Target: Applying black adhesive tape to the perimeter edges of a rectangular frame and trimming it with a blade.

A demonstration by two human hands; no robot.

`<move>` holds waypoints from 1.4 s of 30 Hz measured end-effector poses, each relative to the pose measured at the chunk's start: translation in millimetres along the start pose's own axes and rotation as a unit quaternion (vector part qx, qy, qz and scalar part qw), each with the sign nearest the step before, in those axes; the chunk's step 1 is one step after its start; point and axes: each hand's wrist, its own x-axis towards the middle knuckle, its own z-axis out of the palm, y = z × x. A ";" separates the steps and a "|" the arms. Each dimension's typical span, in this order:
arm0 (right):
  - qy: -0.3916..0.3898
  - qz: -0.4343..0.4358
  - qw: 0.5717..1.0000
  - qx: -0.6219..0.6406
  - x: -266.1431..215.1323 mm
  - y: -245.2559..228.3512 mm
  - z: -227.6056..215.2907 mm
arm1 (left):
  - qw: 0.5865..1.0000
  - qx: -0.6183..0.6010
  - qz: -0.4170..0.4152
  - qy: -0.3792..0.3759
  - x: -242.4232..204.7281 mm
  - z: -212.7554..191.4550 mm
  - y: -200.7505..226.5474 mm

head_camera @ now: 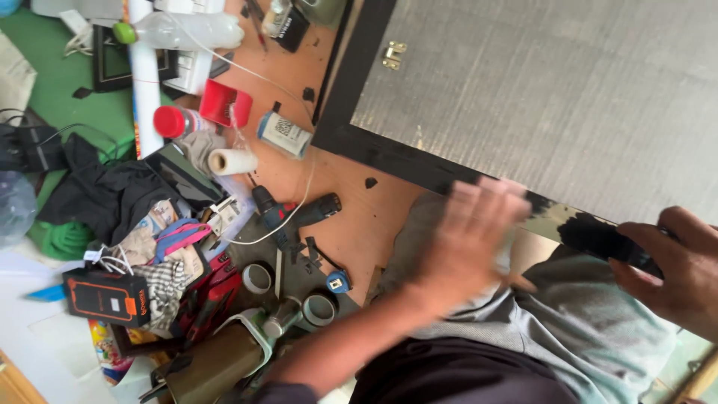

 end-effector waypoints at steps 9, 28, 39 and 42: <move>0.062 0.010 0.994 0.087 -10.4 22.5 38.6 | 0.997 -0.059 0.043 -0.035 -1.8 9.2 -25.9; -0.010 -0.003 0.993 -0.119 -1.3 -40.2 -69.3 | 0.997 0.018 -0.057 0.050 -29.3 -5.0 -113.2; 0.107 0.033 0.993 0.033 -28.9 -37.9 -79.4 | 0.995 0.008 0.095 0.040 -11.7 -0.2 -17.6; -0.006 0.119 0.993 0.017 -34.4 -24.7 -58.6 | 0.994 -0.054 0.078 0.053 -10.6 13.1 -35.5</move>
